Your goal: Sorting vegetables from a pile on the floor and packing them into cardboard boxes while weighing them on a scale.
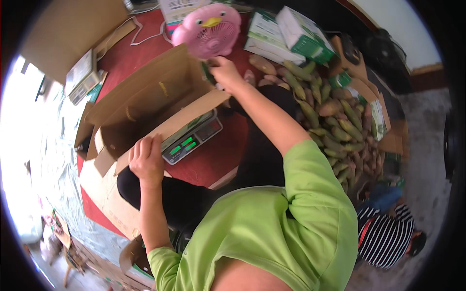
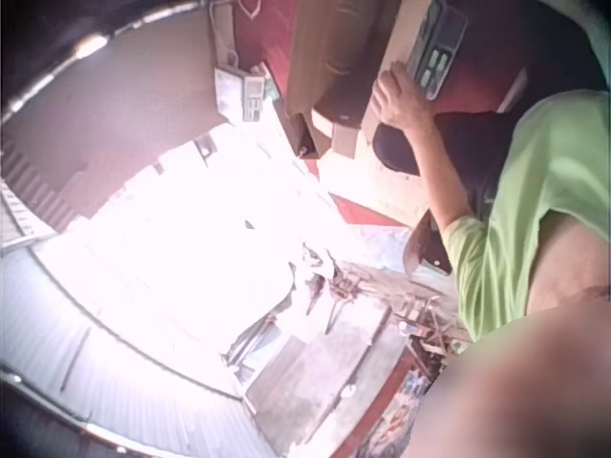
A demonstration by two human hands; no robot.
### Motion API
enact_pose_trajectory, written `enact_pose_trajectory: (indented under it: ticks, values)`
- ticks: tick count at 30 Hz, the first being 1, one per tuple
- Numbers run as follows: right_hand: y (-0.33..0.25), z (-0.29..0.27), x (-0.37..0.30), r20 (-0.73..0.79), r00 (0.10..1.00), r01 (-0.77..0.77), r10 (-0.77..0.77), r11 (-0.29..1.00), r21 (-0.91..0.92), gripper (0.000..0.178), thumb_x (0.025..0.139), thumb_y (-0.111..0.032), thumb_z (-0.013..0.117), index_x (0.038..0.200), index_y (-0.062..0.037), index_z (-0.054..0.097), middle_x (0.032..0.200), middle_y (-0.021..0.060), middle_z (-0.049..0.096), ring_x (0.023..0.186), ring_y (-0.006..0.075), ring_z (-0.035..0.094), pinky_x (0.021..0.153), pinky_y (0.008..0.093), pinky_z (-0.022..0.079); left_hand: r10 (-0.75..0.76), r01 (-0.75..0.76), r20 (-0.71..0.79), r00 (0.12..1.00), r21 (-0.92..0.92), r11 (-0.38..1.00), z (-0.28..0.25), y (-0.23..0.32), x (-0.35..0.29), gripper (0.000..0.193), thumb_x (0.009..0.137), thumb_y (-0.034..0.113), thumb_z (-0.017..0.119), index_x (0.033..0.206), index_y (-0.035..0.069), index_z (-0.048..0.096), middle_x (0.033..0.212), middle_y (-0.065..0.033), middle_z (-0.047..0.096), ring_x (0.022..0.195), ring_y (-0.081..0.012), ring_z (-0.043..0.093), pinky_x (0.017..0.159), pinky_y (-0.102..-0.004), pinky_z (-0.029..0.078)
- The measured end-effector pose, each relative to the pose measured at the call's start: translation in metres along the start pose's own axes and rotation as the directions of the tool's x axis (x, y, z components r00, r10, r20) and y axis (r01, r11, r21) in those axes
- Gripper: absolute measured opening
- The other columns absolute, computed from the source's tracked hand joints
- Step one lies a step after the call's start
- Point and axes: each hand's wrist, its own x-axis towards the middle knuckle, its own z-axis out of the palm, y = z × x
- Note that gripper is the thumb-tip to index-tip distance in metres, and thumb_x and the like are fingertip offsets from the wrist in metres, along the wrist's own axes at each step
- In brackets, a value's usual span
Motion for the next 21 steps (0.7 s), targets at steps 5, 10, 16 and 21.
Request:
enact_pose_trajectory:
  ticks: [5,10,16,21]
  values:
    - [-0.059,-0.011,-0.049,0.064,0.981,0.170,-0.184,0.969,0.180,0.026,0.083,0.000,0.057,0.109,0.0011,0.059,0.099,0.0069,0.063,0.091,0.0129,0.059,0.084,0.0273,0.046,0.012,-0.012,-0.014,1.000,0.019,1.000,0.003,0.002,-0.006,0.016,0.071,0.008,0.066,0.087,0.011,0.067,0.080,-0.0010,0.056,0.075,-0.0186,0.060,0.065,-0.0310,0.047]
    - [-0.080,-0.097,-0.075,-0.067,0.899,0.434,-0.433,0.901,0.014,0.020,0.083,-0.003,0.056,0.101,0.0015,0.063,0.092,0.0068,0.066,0.086,0.0117,0.061,0.077,0.0256,0.048,-0.029,0.026,0.041,0.999,0.088,0.996,0.003,0.001,-0.002,0.019,0.075,0.006,0.065,0.093,0.011,0.068,0.081,-0.0016,0.057,0.074,-0.0198,0.059,0.068,-0.0336,0.047]
    - [0.013,-0.257,-0.105,-0.373,0.883,0.035,-0.286,0.831,-0.555,0.023,0.080,-0.011,0.058,0.101,-0.0024,0.063,0.094,0.0144,0.067,0.086,0.0254,0.064,0.077,0.0341,0.049,-0.357,0.346,0.057,0.932,0.138,0.928,-0.007,-0.007,-0.012,0.043,0.077,0.008,0.066,0.118,0.018,0.060,0.088,-0.0031,0.060,0.080,-0.0224,0.061,0.069,-0.0363,0.049]
    - [0.152,-0.341,-0.185,-0.550,0.832,-0.453,0.072,0.661,-0.599,0.024,0.078,-0.017,0.058,0.097,-0.0042,0.066,0.094,0.0193,0.065,0.092,0.0359,0.061,0.078,0.0415,0.048,-0.476,0.469,0.116,0.872,0.084,0.879,-0.007,-0.001,-0.015,0.053,0.077,0.005,0.063,0.126,0.021,0.053,0.098,-0.0022,0.063,0.090,-0.0220,0.063,0.064,-0.0358,0.050]
